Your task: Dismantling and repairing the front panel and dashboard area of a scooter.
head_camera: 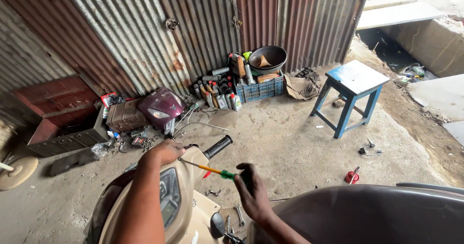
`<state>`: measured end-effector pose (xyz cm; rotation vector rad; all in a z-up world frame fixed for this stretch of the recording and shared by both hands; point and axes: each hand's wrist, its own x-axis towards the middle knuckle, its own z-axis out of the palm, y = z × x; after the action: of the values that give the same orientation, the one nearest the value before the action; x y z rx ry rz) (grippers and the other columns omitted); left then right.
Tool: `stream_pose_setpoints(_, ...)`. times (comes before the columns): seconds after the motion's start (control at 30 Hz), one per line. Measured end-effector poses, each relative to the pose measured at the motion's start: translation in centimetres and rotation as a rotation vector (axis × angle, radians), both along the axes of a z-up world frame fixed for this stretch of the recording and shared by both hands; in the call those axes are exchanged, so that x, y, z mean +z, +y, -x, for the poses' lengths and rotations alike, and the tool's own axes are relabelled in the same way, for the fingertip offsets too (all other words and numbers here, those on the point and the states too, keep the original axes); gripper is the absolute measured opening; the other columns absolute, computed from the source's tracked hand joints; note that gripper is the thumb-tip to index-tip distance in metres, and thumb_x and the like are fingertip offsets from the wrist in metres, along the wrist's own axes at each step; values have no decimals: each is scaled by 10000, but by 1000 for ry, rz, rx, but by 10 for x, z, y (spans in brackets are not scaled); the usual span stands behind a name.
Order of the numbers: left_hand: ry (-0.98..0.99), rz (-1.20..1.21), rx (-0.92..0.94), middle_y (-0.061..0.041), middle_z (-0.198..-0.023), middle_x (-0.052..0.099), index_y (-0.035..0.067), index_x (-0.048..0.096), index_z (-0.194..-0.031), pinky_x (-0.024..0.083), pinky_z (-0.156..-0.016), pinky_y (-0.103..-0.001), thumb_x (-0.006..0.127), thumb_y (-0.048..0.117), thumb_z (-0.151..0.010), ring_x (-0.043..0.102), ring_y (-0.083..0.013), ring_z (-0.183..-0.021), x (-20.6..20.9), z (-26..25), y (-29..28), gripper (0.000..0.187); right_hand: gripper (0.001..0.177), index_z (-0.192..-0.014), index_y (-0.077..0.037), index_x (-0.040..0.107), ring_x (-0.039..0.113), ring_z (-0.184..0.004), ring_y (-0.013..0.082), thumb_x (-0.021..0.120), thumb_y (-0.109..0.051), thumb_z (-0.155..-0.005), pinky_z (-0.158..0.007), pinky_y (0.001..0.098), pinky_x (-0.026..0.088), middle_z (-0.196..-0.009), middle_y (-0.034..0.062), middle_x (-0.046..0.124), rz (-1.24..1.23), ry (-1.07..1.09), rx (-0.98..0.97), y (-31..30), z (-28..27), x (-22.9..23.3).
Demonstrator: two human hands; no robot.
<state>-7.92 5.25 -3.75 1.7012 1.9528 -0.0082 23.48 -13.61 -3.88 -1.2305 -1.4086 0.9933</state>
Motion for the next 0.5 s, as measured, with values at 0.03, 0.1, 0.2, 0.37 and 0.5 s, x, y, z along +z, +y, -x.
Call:
stream_pose_setpoints(0.03, 29, 11, 10, -63, -1399, 681, 223, 730, -1295, 460, -1134, -366, 659, 407, -958, 644, -254, -1296, 3, -3, 0, 390, 265, -1229, -48, 521, 570, -723, 188, 537, -200, -1012, -651, 347, 480, -851, 136, 632, 11, 37, 19, 1, -1, -2)
stream_pose_setpoints(0.1, 43, -4, -11, -67, -1405, 670, 220, 738, -1284, 455, -1138, -364, 663, 408, -959, 633, -256, -1302, 0, -2, 2, 383, 261, -1220, -45, 525, 579, -711, 179, 544, -196, -1007, -643, 346, 489, -832, 128, 630, -15, 43, -5, 9, 2, -10)
stream_pose_setpoints(0.2, 51, -18, -28, -79, -1386, 684, 208, 764, -1248, 463, -1136, -365, 665, 405, -956, 645, -259, -1285, -3, -3, 2, 367, 262, -1212, -43, 530, 589, -693, 156, 552, -205, -1007, -630, 343, 503, -809, 90, 631, -33, 49, -38, 12, 0, -11)
stream_pose_setpoints(0.37, 95, -69, -13, -81, -1434, 576, 200, 792, -1202, 398, -1155, -412, 694, 402, -952, 554, -266, -1330, 1, -10, -5, 335, 276, -1227, -46, 524, 523, -652, 137, 568, -214, -1013, -597, 347, 464, -773, 47, 597, -42, 29, -50, 17, -1, -3)
stream_pose_setpoints(0.5, 100, -78, 54, -80, -1323, 707, 214, 780, -1198, 470, -1128, -410, 697, 375, -943, 672, -273, -1234, 34, -35, -34, 313, 277, -1244, -69, 533, 456, -616, 127, 580, -230, -1024, -575, 327, 408, -701, 44, 557, 7, -19, -51, 25, -2, -12)
